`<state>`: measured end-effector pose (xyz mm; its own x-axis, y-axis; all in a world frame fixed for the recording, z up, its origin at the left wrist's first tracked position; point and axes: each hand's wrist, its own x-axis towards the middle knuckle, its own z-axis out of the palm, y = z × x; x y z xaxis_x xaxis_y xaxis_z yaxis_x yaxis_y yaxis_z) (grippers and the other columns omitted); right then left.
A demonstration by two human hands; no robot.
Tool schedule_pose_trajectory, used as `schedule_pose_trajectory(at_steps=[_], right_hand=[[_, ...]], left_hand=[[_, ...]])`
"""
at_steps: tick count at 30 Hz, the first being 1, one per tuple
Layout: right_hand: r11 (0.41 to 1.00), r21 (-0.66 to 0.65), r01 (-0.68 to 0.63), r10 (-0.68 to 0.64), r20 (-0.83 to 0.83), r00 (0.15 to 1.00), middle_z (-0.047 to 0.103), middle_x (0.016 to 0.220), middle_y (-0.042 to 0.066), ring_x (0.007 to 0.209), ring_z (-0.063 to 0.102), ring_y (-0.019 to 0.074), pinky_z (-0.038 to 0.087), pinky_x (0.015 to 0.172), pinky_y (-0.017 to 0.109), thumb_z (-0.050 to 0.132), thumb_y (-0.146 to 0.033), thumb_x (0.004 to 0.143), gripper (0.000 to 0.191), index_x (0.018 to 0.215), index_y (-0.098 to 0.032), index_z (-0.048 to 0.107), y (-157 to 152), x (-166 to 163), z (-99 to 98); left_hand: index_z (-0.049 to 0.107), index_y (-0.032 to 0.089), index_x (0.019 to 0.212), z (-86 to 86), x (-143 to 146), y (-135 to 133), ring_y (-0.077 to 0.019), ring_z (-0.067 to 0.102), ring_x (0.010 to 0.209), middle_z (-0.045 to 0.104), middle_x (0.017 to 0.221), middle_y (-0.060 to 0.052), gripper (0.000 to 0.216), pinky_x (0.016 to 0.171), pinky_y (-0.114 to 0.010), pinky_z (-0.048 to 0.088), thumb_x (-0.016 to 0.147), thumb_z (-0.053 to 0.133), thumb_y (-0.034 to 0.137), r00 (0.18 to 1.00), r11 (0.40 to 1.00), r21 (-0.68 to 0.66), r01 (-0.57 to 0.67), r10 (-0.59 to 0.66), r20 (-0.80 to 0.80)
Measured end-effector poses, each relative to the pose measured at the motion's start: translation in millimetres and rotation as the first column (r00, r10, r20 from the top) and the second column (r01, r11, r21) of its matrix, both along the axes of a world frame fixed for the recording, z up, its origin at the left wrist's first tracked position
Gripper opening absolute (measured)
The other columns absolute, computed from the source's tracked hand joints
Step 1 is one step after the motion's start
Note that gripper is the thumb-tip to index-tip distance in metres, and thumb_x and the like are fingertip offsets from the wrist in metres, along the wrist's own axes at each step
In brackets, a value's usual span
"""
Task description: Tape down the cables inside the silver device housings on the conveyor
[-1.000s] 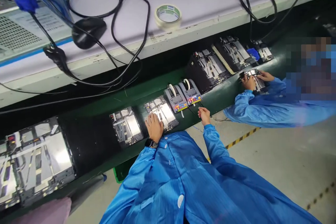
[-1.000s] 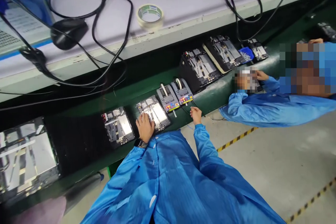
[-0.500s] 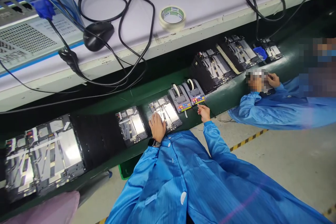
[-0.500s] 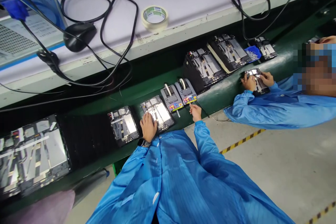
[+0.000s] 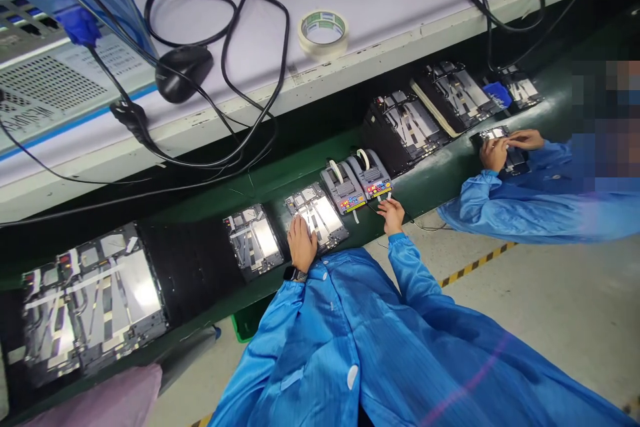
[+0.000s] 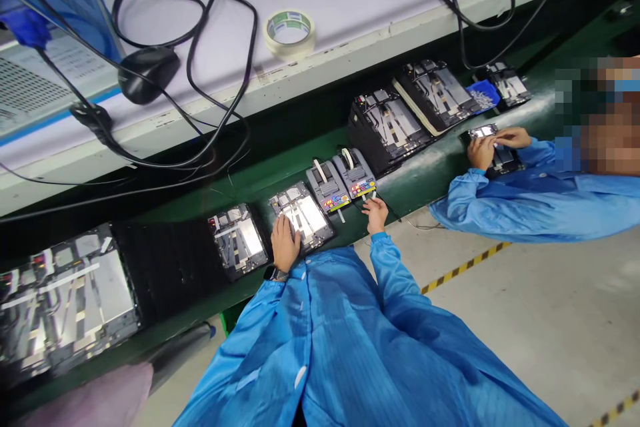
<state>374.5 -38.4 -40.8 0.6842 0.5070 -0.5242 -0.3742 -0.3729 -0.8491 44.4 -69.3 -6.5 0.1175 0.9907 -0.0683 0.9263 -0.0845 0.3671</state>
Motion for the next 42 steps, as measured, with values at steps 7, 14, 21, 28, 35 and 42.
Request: schedule_pose_trajectory(at_steps=[7, 14, 21, 28, 35, 42], right_hand=[[0.999, 0.033, 0.020, -0.019, -0.021, 1.000, 0.069, 0.079, -0.003, 0.070, 0.070, 0.0141, 0.057, 0.053, 0.021, 0.080, -0.032, 0.066, 0.045, 0.098, -0.023, 0.051, 9, -2, -13.6], [0.996, 0.030, 0.088, -0.087, -0.048, 0.995, 0.067, 0.077, -0.005, 0.063, 0.067, 0.0111, 0.057, 0.055, 0.020, 0.078, -0.017, 0.062, 0.050, 0.100, -0.023, 0.046, 13, -7, -24.7], [0.991, 0.064, 0.121, -0.120, -0.023, 0.992, 0.067, 0.077, -0.009, 0.060, 0.066, 0.0103, 0.058, 0.056, 0.020, 0.070, -0.013, 0.061, 0.057, 0.109, -0.025, 0.041, 14, -6, -17.4], [0.994, 0.019, 0.110, -0.112, 0.186, 0.976, 0.060, 0.077, -0.011, 0.066, 0.069, 0.0130, 0.060, 0.062, 0.026, 0.070, -0.030, 0.069, 0.064, 0.125, -0.025, 0.038, -33, -30, -24.1], [0.991, -0.010, -0.133, 0.127, 0.366, 0.922, 0.059, 0.120, 0.008, 0.095, 0.072, 0.0182, 0.061, 0.083, 0.036, 0.065, -0.040, 0.081, 0.072, 0.143, -0.024, 0.034, -96, -84, -17.6], [0.822, -0.030, -0.568, 0.533, 0.392, 0.750, 0.057, 0.073, -0.003, 0.069, 0.059, 0.0174, 0.053, 0.071, 0.031, 0.057, -0.050, 0.095, 0.036, 0.116, -0.020, 0.059, -90, -81, 37.3]], left_hand=[[0.032, 0.011, 0.162, -0.4, -3, -1, -0.0307, 0.025, 0.160, 0.031, 0.171, -0.017, 0.065, 0.126, -0.052, 0.033, 0.101, 0.045, 0.031, 1.000, 1.000, -0.002, 0.010, -0.010, 0.005], [0.029, 0.014, 0.164, -2.2, -4, -3, -0.0302, 0.025, 0.160, 0.033, 0.170, -0.016, 0.068, 0.127, -0.054, 0.032, 0.100, 0.045, 0.030, 0.999, 1.000, 0.000, 0.000, 0.000, 0.051], [0.040, 0.014, 0.157, 11.4, -3, 15, -0.0304, 0.032, 0.157, 0.036, 0.167, -0.019, 0.058, 0.127, -0.053, 0.031, 0.101, 0.046, 0.030, 0.995, 0.995, 0.070, -0.066, 0.061, 0.078], [0.040, 0.012, 0.156, 20.1, 22, 104, -0.0344, 0.032, 0.156, 0.041, 0.164, -0.020, 0.067, 0.128, -0.054, 0.025, 0.098, 0.055, 0.042, 1.000, 1.000, -0.005, 0.008, -0.007, 0.013], [0.051, 0.017, 0.152, 18.6, 36, 166, -0.0358, 0.054, 0.136, 0.060, 0.146, -0.019, 0.074, 0.116, -0.047, 0.038, 0.094, 0.058, 0.062, 0.988, 0.948, -0.298, 0.110, -0.137, -0.070], [0.051, 0.023, 0.154, 18.2, 26, 176, -0.0301, 0.054, 0.139, 0.060, 0.150, -0.012, 0.067, 0.115, -0.040, 0.039, 0.097, 0.059, 0.058, 0.990, 0.920, -0.374, 0.119, -0.139, -0.028]])
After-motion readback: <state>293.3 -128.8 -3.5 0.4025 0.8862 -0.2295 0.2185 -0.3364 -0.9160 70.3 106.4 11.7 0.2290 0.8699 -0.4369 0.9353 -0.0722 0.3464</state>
